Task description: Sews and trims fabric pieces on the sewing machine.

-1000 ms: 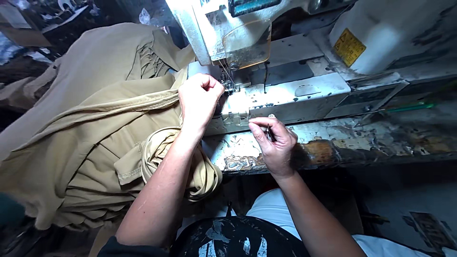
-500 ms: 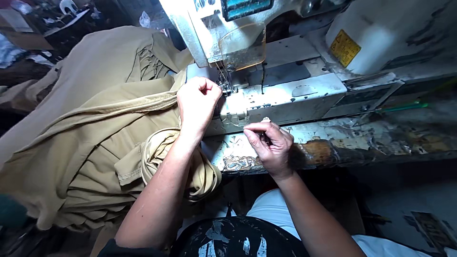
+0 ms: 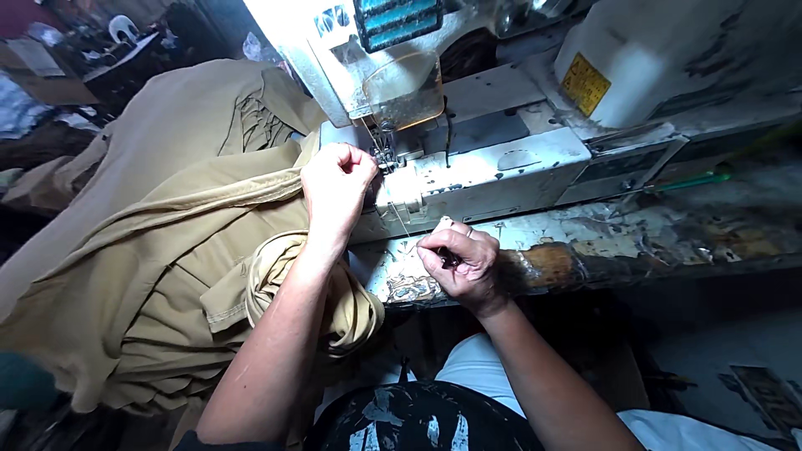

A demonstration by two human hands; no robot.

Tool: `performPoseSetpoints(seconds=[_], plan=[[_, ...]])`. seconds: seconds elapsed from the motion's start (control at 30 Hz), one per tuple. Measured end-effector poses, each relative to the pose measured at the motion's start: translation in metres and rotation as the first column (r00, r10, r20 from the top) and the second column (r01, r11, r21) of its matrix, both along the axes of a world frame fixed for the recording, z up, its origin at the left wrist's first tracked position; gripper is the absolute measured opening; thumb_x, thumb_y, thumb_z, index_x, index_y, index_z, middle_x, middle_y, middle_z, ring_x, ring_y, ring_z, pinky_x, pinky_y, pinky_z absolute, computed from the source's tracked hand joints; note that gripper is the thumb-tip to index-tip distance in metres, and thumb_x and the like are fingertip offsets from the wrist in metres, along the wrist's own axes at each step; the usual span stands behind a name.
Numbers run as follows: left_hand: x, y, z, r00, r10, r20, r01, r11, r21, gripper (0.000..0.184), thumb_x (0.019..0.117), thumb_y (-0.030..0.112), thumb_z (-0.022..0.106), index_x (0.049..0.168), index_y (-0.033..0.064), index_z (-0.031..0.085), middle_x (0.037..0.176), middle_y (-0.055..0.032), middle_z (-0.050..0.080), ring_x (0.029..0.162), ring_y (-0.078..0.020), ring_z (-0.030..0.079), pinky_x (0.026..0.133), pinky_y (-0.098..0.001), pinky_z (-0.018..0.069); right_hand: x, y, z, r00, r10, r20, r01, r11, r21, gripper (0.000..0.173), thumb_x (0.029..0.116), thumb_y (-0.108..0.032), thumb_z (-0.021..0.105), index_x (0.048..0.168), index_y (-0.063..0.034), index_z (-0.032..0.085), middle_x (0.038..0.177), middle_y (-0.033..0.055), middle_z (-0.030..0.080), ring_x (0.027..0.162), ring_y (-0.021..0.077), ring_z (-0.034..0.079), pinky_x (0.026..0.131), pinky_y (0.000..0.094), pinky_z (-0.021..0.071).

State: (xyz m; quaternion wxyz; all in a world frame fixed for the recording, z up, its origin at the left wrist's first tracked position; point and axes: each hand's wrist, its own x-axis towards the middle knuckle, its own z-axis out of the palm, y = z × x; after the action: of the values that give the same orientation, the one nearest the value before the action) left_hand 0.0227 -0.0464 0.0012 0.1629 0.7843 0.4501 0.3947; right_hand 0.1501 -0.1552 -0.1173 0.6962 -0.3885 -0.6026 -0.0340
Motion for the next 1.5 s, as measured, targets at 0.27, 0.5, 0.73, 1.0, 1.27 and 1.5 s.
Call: performPoseSetpoints(seconds=[0.27, 0.5, 0.73, 1.0, 1.27, 1.5], plan=[[0.004, 0.003, 0.007, 0.999, 0.037, -0.024, -0.039, 0.994, -0.1, 0.014, 0.0898, 0.016, 0.07, 0.076, 0.0119, 0.069, 0.07, 0.0065, 0.06, 0.064, -0.0017, 0.052, 0.064, -0.0255, 0.0415, -0.001, 0.002, 0.0, 1.0, 0.0, -0.005, 0.0, 1.0, 0.01, 0.01, 0.0829, -0.011, 0.069, 0.08, -0.0013, 0.069, 0.07, 0.006, 0.062, 0.064, 0.0016, 0.057, 0.059, 0.0112, 0.0447], [0.006, 0.009, 0.009, 0.999, 0.035, 0.006, -0.033, 0.986, -0.161, 0.026, 0.0878, 0.016, 0.071, 0.064, 0.0159, 0.062, 0.055, 0.0107, 0.05, 0.05, -0.0003, 0.043, 0.053, -0.0238, 0.0351, -0.001, 0.001, 0.0, 1.0, -0.014, 0.004, 0.014, 1.0, 0.018, 0.01, 0.0825, -0.011, 0.07, 0.08, -0.0011, 0.07, 0.069, 0.0064, 0.063, 0.064, 0.0027, 0.057, 0.059, 0.0122, 0.0449], [0.007, 0.01, 0.009, 0.999, 0.045, -0.008, -0.046, 0.986, -0.157, 0.026, 0.0873, 0.016, 0.072, 0.063, 0.0158, 0.061, 0.056, 0.0108, 0.049, 0.05, -0.0004, 0.043, 0.053, -0.0243, 0.0356, -0.001, 0.001, 0.0, 1.0, -0.011, 0.004, 0.011, 1.0, 0.02, 0.01, 0.0829, -0.01, 0.07, 0.08, -0.0008, 0.07, 0.07, 0.0065, 0.064, 0.066, 0.0025, 0.059, 0.061, 0.0119, 0.0461], [0.006, 0.009, 0.006, 0.999, 0.041, 0.009, -0.039, 0.99, -0.132, 0.026, 0.0865, 0.017, 0.071, 0.062, 0.0164, 0.06, 0.056, 0.0111, 0.049, 0.051, -0.0004, 0.044, 0.054, -0.0247, 0.0351, 0.0, 0.0, 0.001, 1.0, -0.009, 0.008, 0.009, 1.0, 0.009, 0.01, 0.0834, -0.009, 0.069, 0.082, -0.0001, 0.07, 0.074, 0.0073, 0.068, 0.07, 0.0026, 0.062, 0.064, 0.0121, 0.0483], [0.007, 0.006, 0.007, 0.998, 0.06, 0.003, -0.059, 0.99, -0.127, 0.023, 0.0867, 0.017, 0.071, 0.065, 0.016, 0.063, 0.057, 0.0109, 0.049, 0.05, -0.0005, 0.042, 0.053, -0.0241, 0.0339, 0.0, 0.0, 0.001, 1.0, 0.001, 0.003, -0.001, 1.0, 0.006, 0.01, 0.0838, -0.009, 0.068, 0.082, 0.0003, 0.07, 0.074, 0.0072, 0.067, 0.069, 0.0019, 0.061, 0.063, 0.0118, 0.0479], [0.008, 0.004, 0.007, 0.998, 0.066, -0.012, -0.067, 0.991, -0.113, 0.02, 0.0882, 0.017, 0.07, 0.069, 0.0145, 0.066, 0.061, 0.0094, 0.052, 0.055, -0.0013, 0.046, 0.057, -0.0256, 0.0367, 0.0, -0.001, 0.001, 1.0, 0.004, 0.004, -0.004, 1.0, -0.001, 0.01, 0.0836, -0.009, 0.069, 0.083, 0.0009, 0.071, 0.075, 0.0075, 0.068, 0.068, 0.002, 0.061, 0.064, 0.0121, 0.0483]])
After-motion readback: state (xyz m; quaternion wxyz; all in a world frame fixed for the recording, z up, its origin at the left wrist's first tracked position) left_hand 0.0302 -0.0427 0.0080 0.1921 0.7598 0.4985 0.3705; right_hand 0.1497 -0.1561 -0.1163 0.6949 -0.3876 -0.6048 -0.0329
